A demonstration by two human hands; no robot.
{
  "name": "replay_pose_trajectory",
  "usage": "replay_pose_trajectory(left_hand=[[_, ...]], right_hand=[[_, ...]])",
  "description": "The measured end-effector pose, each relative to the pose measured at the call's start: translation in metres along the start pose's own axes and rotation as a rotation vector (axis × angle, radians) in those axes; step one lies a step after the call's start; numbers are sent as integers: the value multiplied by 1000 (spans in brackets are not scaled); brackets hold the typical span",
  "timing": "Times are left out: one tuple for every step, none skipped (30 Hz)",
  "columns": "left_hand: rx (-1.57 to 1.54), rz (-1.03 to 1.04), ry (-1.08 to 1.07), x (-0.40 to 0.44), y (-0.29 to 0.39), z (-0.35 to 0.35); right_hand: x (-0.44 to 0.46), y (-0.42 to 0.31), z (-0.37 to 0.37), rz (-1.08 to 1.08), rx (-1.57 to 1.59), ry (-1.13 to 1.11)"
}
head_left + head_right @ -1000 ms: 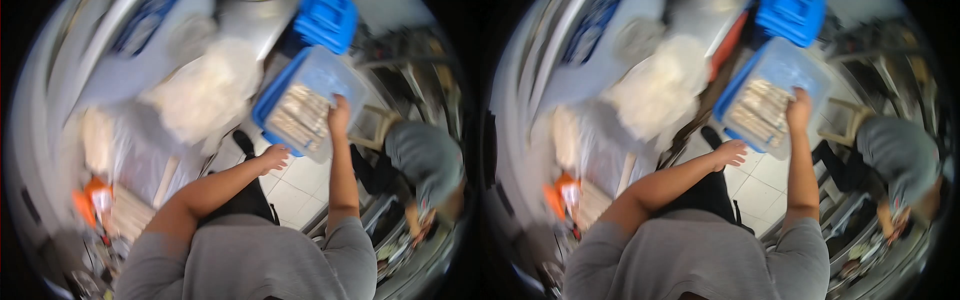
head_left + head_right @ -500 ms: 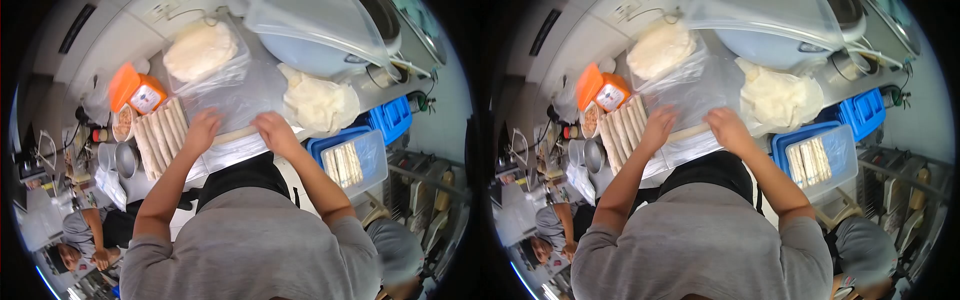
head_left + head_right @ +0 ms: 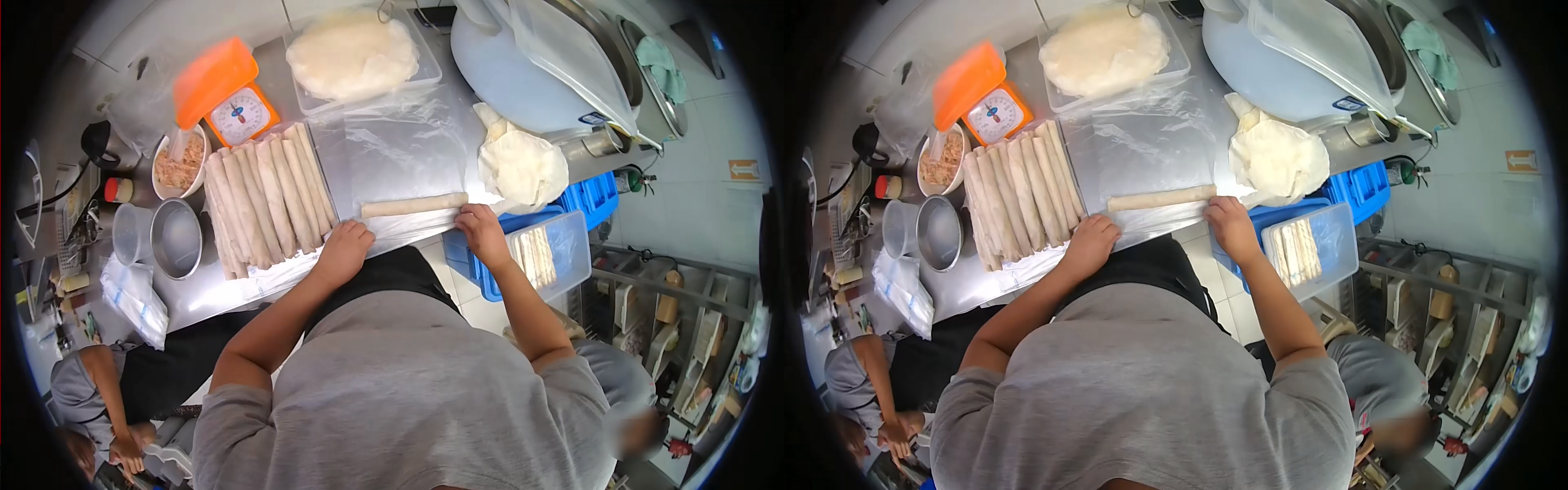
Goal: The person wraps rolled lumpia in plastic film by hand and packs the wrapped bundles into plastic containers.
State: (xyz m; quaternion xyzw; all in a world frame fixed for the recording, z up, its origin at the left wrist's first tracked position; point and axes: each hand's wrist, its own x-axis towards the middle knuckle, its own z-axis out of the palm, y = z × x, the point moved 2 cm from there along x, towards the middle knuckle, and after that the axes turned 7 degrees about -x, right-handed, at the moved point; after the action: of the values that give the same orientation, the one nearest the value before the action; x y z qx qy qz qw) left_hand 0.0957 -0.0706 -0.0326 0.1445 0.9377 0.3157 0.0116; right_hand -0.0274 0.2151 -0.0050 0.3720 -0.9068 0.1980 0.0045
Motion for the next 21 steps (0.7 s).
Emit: replay_pose_trajectory(left_hand=[[1, 27, -17, -3, 2, -1], [5, 51, -29, -3, 4, -2], [-26, 38, -22, 0, 8, -6], [-53, 23, -16, 3, 11, -13], [-76, 8, -12, 7, 12, -18], [-137, 2, 91, 13, 11, -23], [-198, -3, 196, 24, 9, -28], [-259, -8, 303, 35, 6, -32], [-305, -174, 282, 48, -2, -30], [-352, -344, 261, 59, -13, -25], [-400, -514, 238, 68, -22, -20], [-357, -512, 260, 75, -28, -15], [-311, -512, 282, 81, -32, -13], [-263, -515, 301, 86, -37, -11], [-221, -533, 279, 89, -38, -11], [-178, -550, 251, 90, -38, -10], [-134, -565, 217, 90, -36, -8], [-17, -483, 301, 90, -28, -11], [100, -399, 384, 89, -15, -17], [217, -313, 467, 86, -3, -22], [176, -243, 370, 83, 4, -22]], right_hand=[[-3, -2, -2, 11, 17, 12], [-2, -4, -3, 16, 33, 26], [1, -5, -7, 16, 50, 39], [4, -3, -11, 52, 51, 25], [8, -2, -13, 88, 55, 14], [13, 1, -14, 124, 60, 6], [21, 4, -13, 141, 90, 41], [30, 10, -9, 155, 119, 76], [38, 15, -5, 165, 147, 109], [44, 22, 2, 237, 166, 177], [49, 27, 12, 308, 189, 243], [55, 31, 16, 380, 214, 310], [60, 24, 6, 299, 7, 392], [62, 16, 3, 145, -20, 378], [61, 8, 3, -3, -45, 361], [60, -4, 1, -144, -68, 344], [61, -14, 0, -188, -22, 216], [61, -13, 5, -168, 21, 127], [61, -9, 10, -151, 62, 37], [63, -5, 14, -136, 104, -53], [67, -1, 14, -155, 130, -76]])
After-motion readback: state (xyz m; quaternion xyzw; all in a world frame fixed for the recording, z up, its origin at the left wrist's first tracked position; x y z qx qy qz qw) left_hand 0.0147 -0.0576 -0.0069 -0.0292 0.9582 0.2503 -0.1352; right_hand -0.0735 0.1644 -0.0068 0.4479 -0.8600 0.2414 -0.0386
